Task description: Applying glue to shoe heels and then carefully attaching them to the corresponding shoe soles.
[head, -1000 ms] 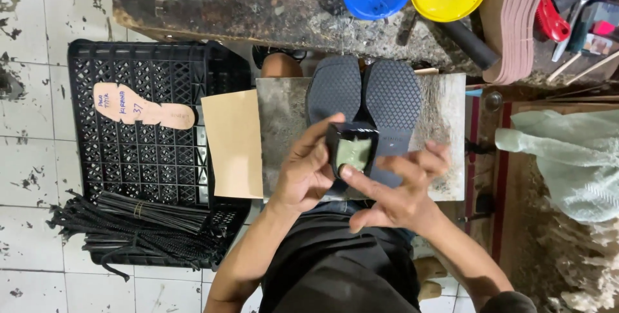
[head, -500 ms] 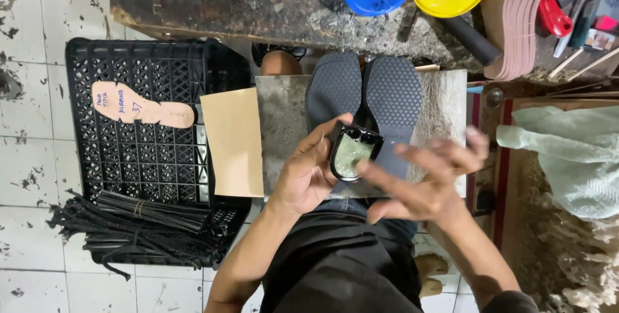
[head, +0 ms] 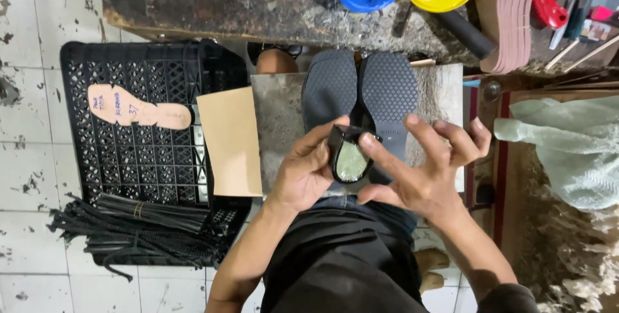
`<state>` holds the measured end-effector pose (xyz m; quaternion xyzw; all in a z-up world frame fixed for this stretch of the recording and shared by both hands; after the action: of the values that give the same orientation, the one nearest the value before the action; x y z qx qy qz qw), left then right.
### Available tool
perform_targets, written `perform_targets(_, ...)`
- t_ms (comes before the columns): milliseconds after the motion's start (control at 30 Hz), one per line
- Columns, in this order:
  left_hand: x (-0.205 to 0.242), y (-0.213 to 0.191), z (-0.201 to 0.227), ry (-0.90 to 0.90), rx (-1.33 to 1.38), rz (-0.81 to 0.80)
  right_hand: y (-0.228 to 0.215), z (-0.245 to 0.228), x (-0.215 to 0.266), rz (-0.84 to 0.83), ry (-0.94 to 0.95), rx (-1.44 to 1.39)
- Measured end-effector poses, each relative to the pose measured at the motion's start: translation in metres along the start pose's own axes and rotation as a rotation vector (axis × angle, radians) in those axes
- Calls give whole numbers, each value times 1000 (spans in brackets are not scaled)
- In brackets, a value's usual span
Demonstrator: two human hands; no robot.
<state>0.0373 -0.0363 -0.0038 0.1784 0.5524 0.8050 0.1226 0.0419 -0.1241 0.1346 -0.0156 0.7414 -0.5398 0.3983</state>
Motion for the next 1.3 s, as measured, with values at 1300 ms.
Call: perform_targets(1300,48,-95,41,-385,-1446,755,102,45,59,-147,747,-1784)
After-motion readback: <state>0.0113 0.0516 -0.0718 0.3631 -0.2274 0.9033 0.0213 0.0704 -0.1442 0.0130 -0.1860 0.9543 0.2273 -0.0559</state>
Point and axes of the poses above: each hand's wrist, its own x-axis away from the middle knuckle, its own y-axis out of the palm, z = x × y, the point moved 10 cm from there along -x, towards the middle knuckle
